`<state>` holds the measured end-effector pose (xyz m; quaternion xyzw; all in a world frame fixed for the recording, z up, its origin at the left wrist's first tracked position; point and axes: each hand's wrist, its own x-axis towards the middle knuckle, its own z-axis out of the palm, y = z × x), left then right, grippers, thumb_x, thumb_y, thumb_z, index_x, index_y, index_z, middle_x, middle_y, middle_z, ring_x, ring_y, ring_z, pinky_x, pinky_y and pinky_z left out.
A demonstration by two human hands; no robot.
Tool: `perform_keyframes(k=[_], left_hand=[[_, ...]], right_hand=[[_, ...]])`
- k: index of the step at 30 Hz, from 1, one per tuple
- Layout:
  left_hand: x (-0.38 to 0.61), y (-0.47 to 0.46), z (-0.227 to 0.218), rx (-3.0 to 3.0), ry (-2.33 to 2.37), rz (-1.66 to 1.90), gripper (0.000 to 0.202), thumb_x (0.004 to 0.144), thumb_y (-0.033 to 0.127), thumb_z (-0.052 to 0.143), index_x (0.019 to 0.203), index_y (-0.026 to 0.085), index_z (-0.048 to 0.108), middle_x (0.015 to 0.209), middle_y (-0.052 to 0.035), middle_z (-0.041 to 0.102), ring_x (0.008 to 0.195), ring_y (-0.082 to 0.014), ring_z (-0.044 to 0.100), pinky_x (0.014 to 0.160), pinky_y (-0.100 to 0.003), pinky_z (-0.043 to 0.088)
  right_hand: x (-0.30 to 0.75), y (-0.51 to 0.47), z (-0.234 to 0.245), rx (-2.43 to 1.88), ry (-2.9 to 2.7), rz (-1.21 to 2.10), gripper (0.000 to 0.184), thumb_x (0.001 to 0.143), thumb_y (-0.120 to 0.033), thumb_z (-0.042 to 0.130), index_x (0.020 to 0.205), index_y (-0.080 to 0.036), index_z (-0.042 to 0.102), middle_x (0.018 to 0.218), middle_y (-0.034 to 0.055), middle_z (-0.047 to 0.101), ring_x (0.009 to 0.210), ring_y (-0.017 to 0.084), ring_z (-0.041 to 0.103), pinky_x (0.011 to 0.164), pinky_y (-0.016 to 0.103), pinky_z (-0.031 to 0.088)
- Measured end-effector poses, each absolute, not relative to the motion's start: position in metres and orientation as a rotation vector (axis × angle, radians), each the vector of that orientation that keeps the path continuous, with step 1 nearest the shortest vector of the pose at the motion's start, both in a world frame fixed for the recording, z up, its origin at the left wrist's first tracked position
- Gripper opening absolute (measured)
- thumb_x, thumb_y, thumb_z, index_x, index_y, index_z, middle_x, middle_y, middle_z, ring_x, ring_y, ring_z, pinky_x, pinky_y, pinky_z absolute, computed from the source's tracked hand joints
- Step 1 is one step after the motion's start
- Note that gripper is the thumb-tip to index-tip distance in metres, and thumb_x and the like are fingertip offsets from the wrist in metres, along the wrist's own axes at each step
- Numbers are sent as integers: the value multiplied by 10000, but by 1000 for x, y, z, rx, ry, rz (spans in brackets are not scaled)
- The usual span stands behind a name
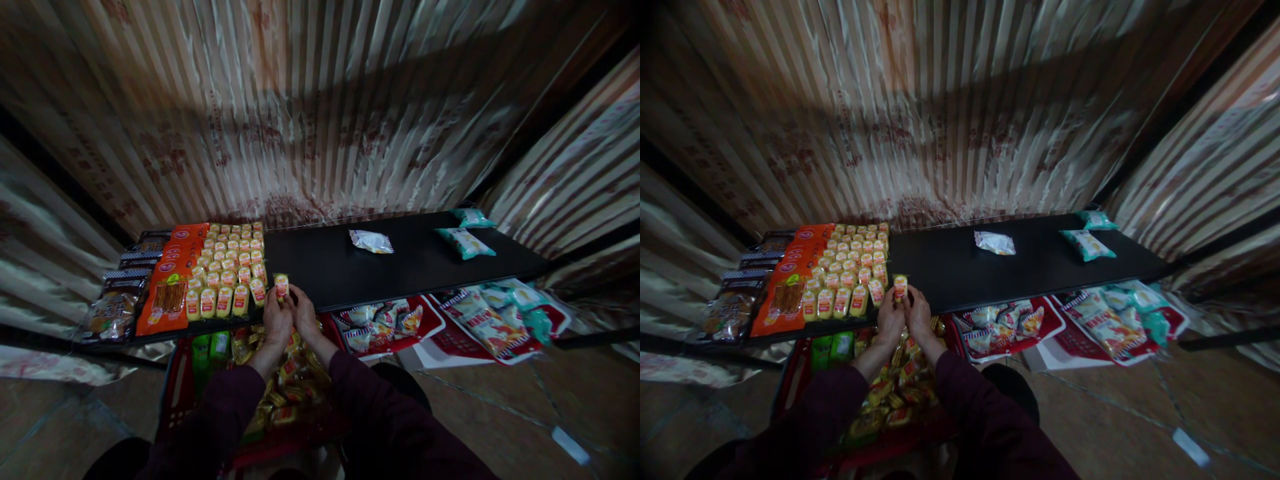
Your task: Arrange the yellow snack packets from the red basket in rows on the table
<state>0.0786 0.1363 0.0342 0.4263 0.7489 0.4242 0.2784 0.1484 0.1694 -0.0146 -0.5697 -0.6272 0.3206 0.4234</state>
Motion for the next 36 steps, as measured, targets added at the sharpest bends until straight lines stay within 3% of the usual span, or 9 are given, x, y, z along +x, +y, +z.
perform_keyframes(k=[19, 36], left_hand=[[74, 168, 36, 1145, 1952, 1220, 430, 784, 132, 451, 1205, 110, 535, 1242, -150, 582, 1180, -205, 524, 1012, -329, 401], [67, 203, 38, 1178, 1928, 1211, 361, 845, 211, 435, 1180, 199, 569, 1167, -85, 646, 1127, -201, 566, 972, -331, 430]], right_hand=[[142, 203, -9, -1385, -1540, 836, 332, 786, -194, 526, 1098, -178, 640, 1071, 93, 676, 931, 210, 639, 886, 370, 491], [135, 241, -14, -1384, -1511, 814, 330, 767, -198, 524, 1072, -202, 649, 1042, 60, 686, 922, 191, 631, 891, 362, 489]])
